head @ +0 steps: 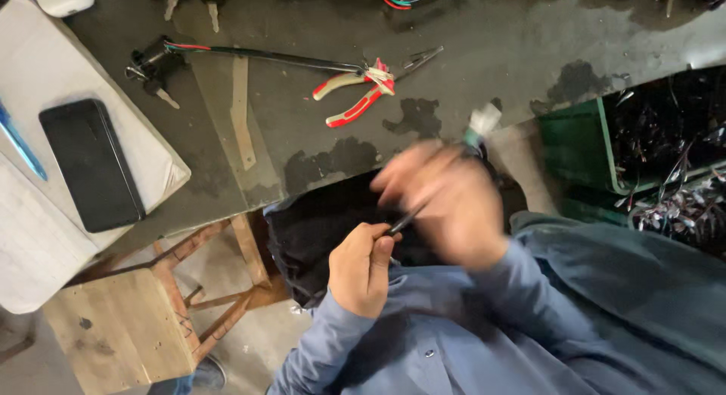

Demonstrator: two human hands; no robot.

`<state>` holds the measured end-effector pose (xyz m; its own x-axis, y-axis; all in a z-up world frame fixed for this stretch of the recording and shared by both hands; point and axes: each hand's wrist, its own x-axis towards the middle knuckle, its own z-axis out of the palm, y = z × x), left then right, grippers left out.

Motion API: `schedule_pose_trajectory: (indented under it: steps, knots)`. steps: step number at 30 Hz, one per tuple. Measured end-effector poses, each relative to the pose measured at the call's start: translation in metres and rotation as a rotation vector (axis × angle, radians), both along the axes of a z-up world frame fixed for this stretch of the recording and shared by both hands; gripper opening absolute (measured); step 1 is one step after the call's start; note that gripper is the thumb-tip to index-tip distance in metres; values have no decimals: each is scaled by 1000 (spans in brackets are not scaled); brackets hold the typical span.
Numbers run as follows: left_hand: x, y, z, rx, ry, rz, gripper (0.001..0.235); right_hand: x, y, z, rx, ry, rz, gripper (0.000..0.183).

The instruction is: The person repeatedly strips the outer insulation from black electrical wires using red-handled pliers, then pulls the insulation off to expose the inner conductors. The stripped wires are placed on the workbench among other similar wires and tools.

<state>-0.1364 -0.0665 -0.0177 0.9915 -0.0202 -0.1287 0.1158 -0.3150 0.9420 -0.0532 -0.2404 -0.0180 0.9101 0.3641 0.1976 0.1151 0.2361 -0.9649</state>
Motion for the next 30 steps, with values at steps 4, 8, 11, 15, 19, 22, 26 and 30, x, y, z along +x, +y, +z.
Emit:
schedule_pose_trajectory:
  steps: [4,8,11,15,19,22,26,30]
  knots:
    - [2,-10,0,-65,-65,-45,27,13,6,27,-145,125,-129,27]
    - [10,-16,10,-8,-87,-15,18,31,7,44,37,244,-310,33]
    - [21,-9,8,-151,48,36,25,30,-4,39,-230,-15,-44,36]
    - [14,4,8,-1126,-150,232,39,3,10,10,-332,-83,549,40]
    - [24,-4,13,-1244,-385,383,39,-20,27,-7,-614,387,282,32]
    - [28,0,17,-1380,-325,355,35,-36,29,-9,-775,68,119,36]
    - [41,27,18,-86,-309,145,24,-18,24,-4,-675,-128,127,41]
    - [20,27,19,-204,-136,284,53,-20,21,0,-578,35,153,34]
